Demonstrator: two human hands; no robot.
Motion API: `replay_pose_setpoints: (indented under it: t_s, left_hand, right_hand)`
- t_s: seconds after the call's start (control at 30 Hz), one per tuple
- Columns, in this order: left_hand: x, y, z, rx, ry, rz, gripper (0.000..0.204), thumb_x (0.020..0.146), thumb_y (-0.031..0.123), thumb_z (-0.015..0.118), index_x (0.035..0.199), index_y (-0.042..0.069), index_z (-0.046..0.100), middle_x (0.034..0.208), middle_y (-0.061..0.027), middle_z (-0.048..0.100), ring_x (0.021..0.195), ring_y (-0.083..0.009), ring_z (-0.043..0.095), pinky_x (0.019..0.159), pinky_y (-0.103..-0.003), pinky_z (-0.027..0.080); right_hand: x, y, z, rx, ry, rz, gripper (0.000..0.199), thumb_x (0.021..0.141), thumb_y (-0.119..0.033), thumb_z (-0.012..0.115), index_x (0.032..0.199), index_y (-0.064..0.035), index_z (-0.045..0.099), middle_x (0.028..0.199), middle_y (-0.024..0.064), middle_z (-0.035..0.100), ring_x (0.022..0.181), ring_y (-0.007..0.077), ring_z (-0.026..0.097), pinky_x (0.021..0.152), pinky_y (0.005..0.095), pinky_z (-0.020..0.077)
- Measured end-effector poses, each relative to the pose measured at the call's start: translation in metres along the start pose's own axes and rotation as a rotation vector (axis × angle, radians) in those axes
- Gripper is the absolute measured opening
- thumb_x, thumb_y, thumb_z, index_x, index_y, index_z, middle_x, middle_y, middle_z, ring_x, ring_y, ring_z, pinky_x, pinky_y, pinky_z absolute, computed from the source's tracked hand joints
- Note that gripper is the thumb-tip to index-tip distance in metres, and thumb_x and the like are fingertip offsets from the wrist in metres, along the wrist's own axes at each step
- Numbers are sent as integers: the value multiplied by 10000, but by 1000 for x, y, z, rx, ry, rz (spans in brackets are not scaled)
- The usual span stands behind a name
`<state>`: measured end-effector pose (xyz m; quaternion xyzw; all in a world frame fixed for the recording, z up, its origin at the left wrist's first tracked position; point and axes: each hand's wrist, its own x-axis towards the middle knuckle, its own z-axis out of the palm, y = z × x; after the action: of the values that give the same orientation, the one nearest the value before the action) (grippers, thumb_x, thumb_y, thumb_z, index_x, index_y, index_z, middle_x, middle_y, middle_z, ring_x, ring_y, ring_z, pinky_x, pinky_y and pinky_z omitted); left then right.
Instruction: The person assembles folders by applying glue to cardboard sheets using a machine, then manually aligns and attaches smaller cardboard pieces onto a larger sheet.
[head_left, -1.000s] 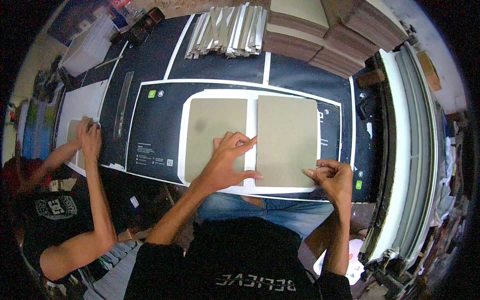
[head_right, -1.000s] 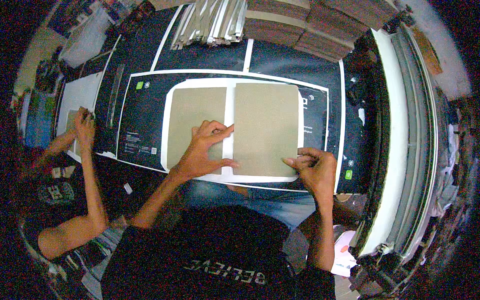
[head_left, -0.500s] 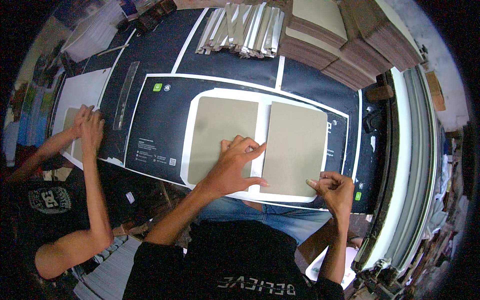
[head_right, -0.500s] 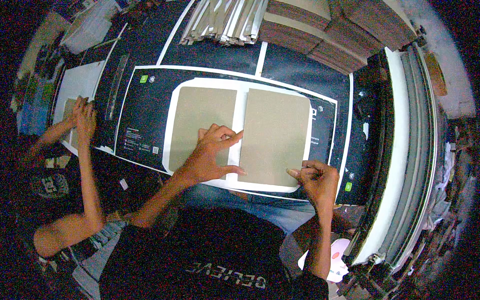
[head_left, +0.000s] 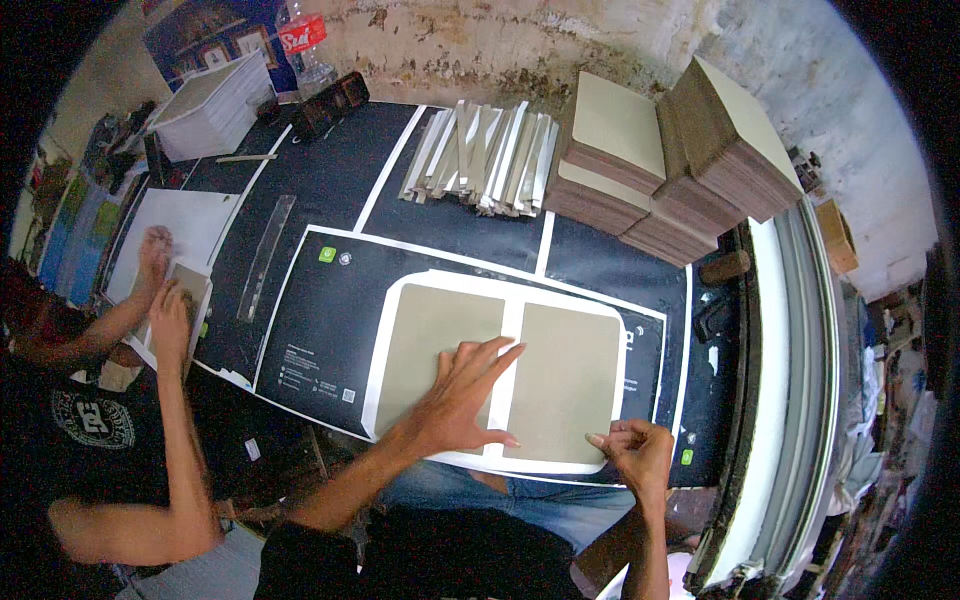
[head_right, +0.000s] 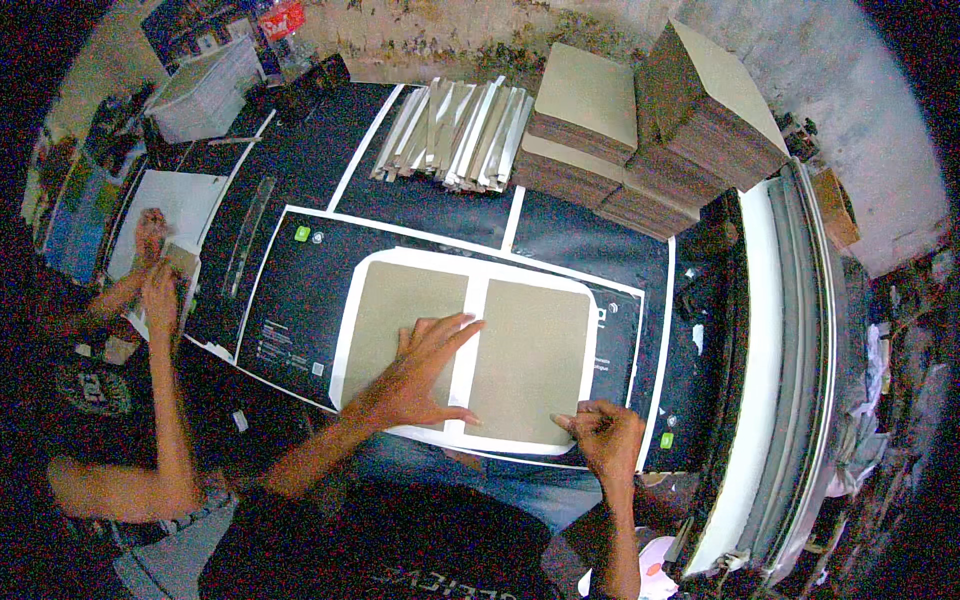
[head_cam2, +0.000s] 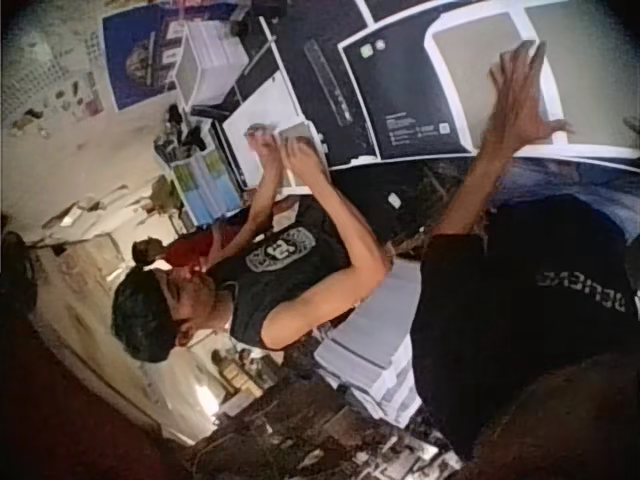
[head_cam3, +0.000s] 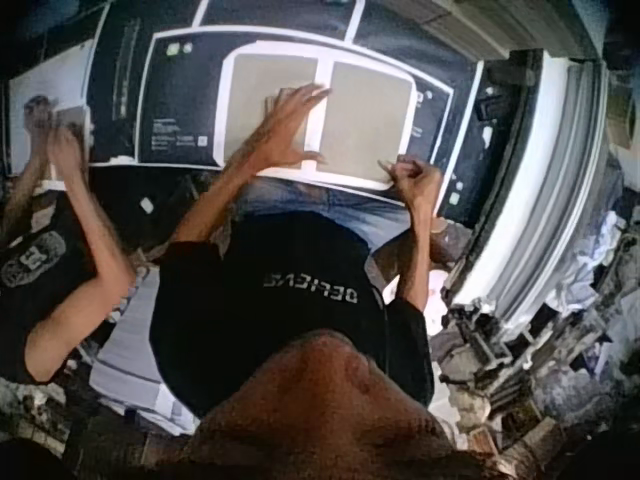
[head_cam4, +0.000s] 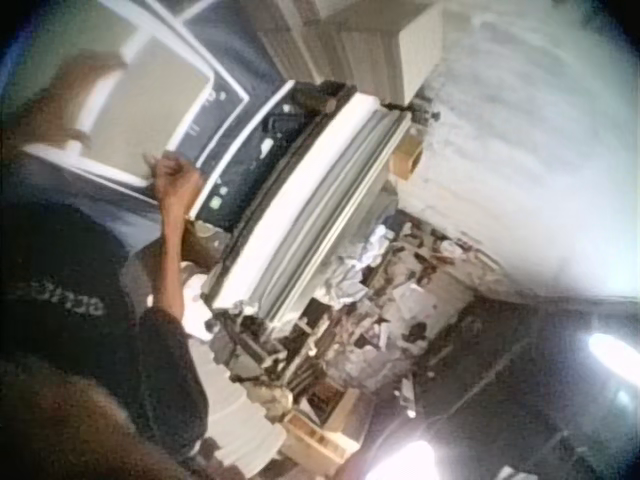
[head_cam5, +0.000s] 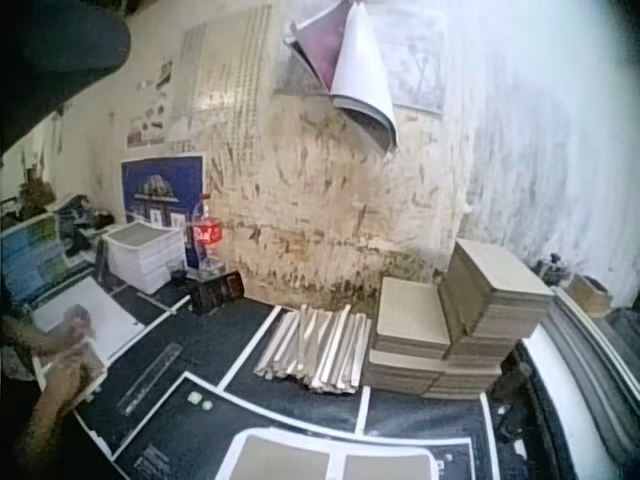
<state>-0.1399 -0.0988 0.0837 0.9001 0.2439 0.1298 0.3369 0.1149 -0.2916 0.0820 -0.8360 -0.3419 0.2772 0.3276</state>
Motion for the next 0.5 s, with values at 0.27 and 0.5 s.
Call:
replay_pose_setpoints:
  t_s: [0.27, 0.5]
  left_hand:
    - [23, -19, -3, 253, -153, 141, 1417, 634, 800, 756, 1617, -5, 127, 1699, -194, 108, 1549, -411, 87, 1156, -702, 107]
    - [23, -19, -1, 239, -145, 158, 1427, 633, 802, 756, 1614, -17, 121, 1693, -201, 127, 1549, -415, 104, 1157, -716, 88]
  right_hand:
    - [3, -7, -2, -35, -39, 16, 241, 756, -120, 902, 831, 31, 730, 652, 90, 707, 612, 88, 634, 580, 280, 535]
    - [3, -14, -7, -103, -79, 47, 289, 728, -87, 914, 885, 69, 729, 720, 118, 733, 616, 126, 671, 574, 281, 555]
